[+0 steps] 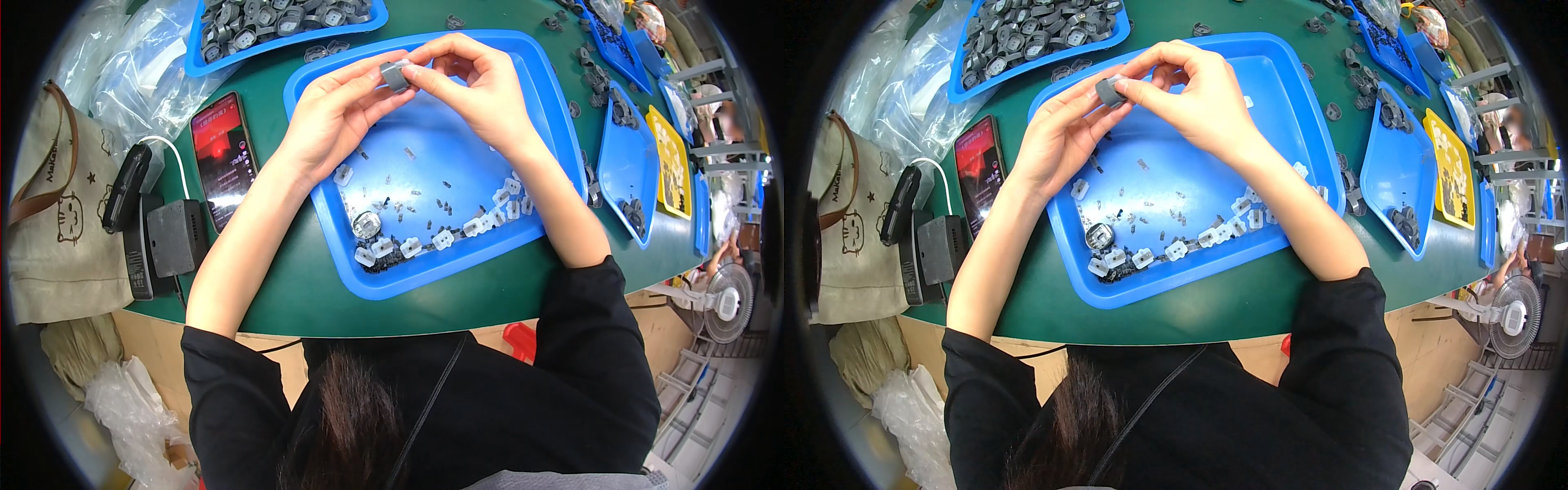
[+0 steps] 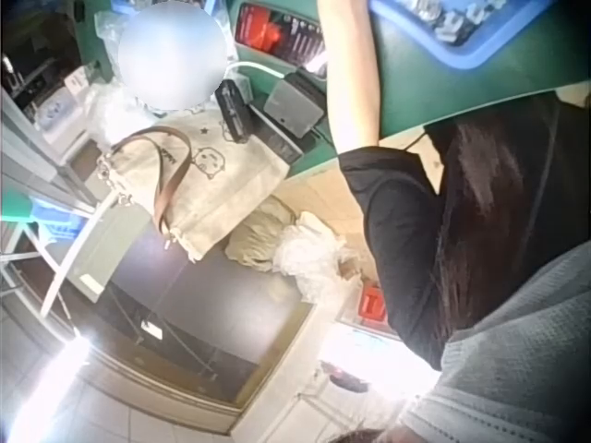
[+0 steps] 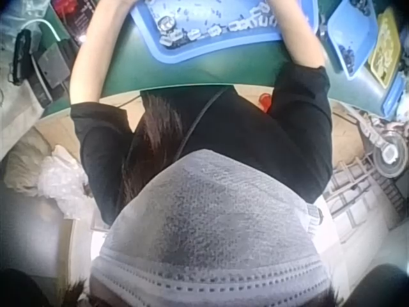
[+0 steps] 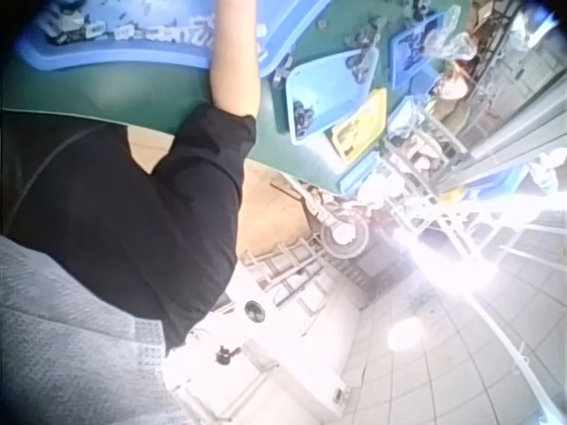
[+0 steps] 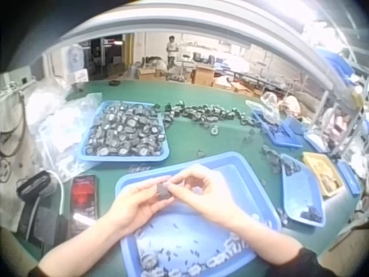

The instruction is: The person assembles small components by picking up plastic housings and white plastic inserts from trays, fitting the inserts into the housings by hand, and setting the assembled parts down.

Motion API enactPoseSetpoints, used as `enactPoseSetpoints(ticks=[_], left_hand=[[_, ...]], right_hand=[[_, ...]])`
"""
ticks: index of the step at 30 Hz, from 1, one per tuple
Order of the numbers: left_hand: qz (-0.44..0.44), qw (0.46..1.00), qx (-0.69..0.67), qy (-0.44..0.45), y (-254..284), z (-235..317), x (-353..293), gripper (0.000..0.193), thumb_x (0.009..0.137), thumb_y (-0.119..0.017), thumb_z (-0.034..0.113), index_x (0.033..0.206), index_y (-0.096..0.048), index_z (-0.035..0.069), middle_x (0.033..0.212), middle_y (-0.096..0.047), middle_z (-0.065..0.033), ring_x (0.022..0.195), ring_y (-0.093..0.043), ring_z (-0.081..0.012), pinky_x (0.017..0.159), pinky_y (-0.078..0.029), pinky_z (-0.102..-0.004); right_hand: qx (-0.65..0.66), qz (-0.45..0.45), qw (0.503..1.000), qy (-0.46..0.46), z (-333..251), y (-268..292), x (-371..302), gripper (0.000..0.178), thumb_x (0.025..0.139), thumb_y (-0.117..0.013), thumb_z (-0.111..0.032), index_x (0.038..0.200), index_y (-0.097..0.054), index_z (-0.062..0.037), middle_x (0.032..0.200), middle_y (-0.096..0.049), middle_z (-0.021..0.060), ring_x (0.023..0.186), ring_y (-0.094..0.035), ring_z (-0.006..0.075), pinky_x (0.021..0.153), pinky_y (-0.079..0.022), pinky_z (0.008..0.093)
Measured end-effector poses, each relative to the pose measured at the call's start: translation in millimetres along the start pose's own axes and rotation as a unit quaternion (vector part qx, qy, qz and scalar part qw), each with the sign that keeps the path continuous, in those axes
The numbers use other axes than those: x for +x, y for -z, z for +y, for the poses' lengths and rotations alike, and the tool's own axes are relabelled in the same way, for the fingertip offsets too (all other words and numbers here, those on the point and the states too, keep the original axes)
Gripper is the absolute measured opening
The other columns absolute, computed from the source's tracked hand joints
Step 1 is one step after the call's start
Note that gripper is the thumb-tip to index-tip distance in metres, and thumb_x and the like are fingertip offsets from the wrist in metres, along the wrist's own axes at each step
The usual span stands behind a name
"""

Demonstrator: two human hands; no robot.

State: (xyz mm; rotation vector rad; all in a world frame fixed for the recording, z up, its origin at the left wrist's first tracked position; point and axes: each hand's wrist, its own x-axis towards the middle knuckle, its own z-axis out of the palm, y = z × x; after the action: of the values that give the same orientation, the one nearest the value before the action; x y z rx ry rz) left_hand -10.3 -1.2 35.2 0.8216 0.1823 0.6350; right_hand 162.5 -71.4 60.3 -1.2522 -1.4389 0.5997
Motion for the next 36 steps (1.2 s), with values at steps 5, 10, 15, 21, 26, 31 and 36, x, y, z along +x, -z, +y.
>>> enactPoseSetpoints(ticks=[5, 10, 15, 21, 26, 31, 36], left_hand=[[0.022, 0.998, 0.059, -0.010, -3, -3, 1, 0.040, 0.091, -0.054, 0.010, 0.125, -0.045, -0.008, 0.116, -0.056, -0.0167, 0.109, -0.055, -0.0229, 0.098, -0.045, -0.0339], [0.011, 0.998, 0.064, -0.003, 1, -3, 0, 0.042, 0.091, -0.055, 0.011, 0.128, -0.044, -0.005, 0.115, -0.056, -0.0171, 0.105, -0.058, -0.0239, 0.096, -0.047, -0.0324], [-0.014, 0.999, 0.040, 0.016, -2, -1, 1, 0.042, 0.092, -0.054, 0.012, 0.129, -0.043, -0.004, 0.116, -0.056, -0.0176, 0.104, -0.059, -0.0251, 0.095, -0.047, -0.0327], [-0.023, 0.998, 0.052, 0.024, 0, -1, -1, 0.041, 0.092, -0.053, 0.012, 0.129, -0.043, -0.006, 0.117, -0.055, -0.0180, 0.105, -0.059, -0.0251, 0.095, -0.047, -0.0332], [-0.018, 0.998, 0.053, 0.013, -2, -2, 0, 0.041, 0.092, -0.052, 0.011, 0.128, -0.043, -0.006, 0.118, -0.055, -0.0186, 0.106, -0.058, -0.0252, 0.096, -0.047, -0.0338], [-0.004, 0.998, 0.059, 0.001, -3, -3, 0, 0.041, 0.092, -0.052, 0.011, 0.128, -0.043, -0.007, 0.118, -0.055, -0.0192, 0.105, -0.058, -0.0250, 0.097, -0.047, -0.0339], [0.004, 0.998, 0.058, -0.008, -1, -4, 0, 0.040, 0.092, -0.052, 0.009, 0.127, -0.043, -0.007, 0.117, -0.055, -0.0195, 0.105, -0.059, -0.0244, 0.096, -0.048, -0.0336]], right_hand=[[-0.116, 0.008, 0.991, 0.065, -4, -2, -1, 0.018, 0.076, -0.070, -0.015, 0.091, -0.068, -0.0046, 0.076, -0.065, 0.0023, 0.070, -0.059, 0.0076, 0.066, -0.049, 0.0238], [0.021, 0.003, 0.999, 0.034, -10, 0, 2, 0.020, 0.077, -0.069, -0.015, 0.094, -0.068, -0.0039, 0.077, -0.066, 0.0051, 0.079, -0.063, 0.0105, 0.073, -0.050, 0.0260], [-0.058, -0.013, 0.997, 0.055, -6, 6, 2, 0.018, 0.076, -0.070, -0.018, 0.088, -0.070, -0.0039, 0.078, -0.063, 0.0029, 0.069, -0.057, 0.0085, 0.066, -0.048, 0.0245], [-0.135, 0.019, 0.987, 0.083, -11, 3, 1, 0.018, 0.073, -0.072, -0.019, 0.084, -0.069, -0.0044, 0.077, -0.061, 0.0030, 0.065, -0.054, 0.0100, 0.062, -0.046, 0.0243], [-0.151, 0.032, 0.983, 0.095, -9, 1, 0, 0.017, 0.072, -0.073, -0.018, 0.081, -0.069, -0.0045, 0.076, -0.061, 0.0034, 0.066, -0.056, 0.0113, 0.061, -0.046, 0.0245], [-0.157, 0.048, 0.979, 0.120, -7, 1, 2, 0.017, 0.072, -0.074, -0.018, 0.080, -0.068, -0.0044, 0.075, -0.061, 0.0039, 0.066, -0.057, 0.0123, 0.061, -0.047, 0.0249], [-0.179, 0.045, 0.974, 0.134, -10, -1, 1, 0.016, 0.072, -0.073, -0.017, 0.079, -0.067, -0.0044, 0.075, -0.061, 0.0046, 0.065, -0.057, 0.0133, 0.061, -0.047, 0.0253]])
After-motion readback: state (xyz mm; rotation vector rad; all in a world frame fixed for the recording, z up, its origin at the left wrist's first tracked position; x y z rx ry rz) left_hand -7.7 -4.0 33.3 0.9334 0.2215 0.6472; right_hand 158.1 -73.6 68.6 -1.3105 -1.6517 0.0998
